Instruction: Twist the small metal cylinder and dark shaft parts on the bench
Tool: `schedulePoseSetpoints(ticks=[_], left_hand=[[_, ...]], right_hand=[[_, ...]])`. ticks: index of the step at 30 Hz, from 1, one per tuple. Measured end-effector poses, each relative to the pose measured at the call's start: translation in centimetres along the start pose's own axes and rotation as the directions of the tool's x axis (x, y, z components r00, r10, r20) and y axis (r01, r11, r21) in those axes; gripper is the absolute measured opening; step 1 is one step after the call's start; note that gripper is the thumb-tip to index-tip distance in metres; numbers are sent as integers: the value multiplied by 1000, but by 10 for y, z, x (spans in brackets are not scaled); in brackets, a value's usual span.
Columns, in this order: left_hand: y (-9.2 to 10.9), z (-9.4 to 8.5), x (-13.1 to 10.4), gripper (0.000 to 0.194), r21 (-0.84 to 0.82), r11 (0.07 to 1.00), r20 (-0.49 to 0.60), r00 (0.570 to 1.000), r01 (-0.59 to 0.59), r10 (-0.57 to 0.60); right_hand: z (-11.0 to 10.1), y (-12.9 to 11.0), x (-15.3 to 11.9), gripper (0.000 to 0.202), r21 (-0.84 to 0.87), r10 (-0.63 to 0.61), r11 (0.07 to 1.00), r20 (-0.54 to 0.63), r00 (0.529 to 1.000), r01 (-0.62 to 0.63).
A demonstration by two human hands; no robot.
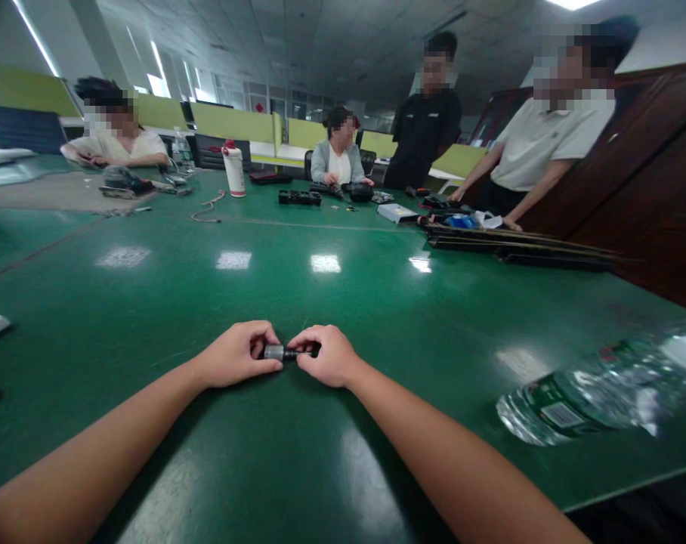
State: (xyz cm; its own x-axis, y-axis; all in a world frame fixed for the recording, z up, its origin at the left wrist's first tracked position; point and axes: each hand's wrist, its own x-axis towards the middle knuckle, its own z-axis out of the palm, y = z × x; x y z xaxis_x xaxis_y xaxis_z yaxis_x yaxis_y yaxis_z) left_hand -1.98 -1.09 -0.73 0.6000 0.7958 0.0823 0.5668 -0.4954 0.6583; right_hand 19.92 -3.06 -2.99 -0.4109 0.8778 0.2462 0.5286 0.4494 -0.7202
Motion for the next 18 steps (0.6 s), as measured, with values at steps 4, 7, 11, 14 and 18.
schedulePoseSetpoints(ticks=[4,7,11,14,18], left_hand=[[-1,1,0,28,-2,1000,-4,1000,1,-1],[0,1,0,28,-4,1000,-6,1000,-2,2],[2,1,-1,27,21,1000,-19,1000,-16,17],[2,1,0,27,39,999,-13,1000,-13,14],[2,1,0,25,50,999,-8,1000,1,0]], right_hand=[[-1,1,1,32,25,-33,999,4,999,33],[-5,1,1,33,53,-46,998,24,999,45],[-13,-1,1,36,71,-105,993,114,988,97],[-15,-3,0,33,51,-125,992,121,985,119],[-13,-4,0,25,21,-93,996,108,990,91]])
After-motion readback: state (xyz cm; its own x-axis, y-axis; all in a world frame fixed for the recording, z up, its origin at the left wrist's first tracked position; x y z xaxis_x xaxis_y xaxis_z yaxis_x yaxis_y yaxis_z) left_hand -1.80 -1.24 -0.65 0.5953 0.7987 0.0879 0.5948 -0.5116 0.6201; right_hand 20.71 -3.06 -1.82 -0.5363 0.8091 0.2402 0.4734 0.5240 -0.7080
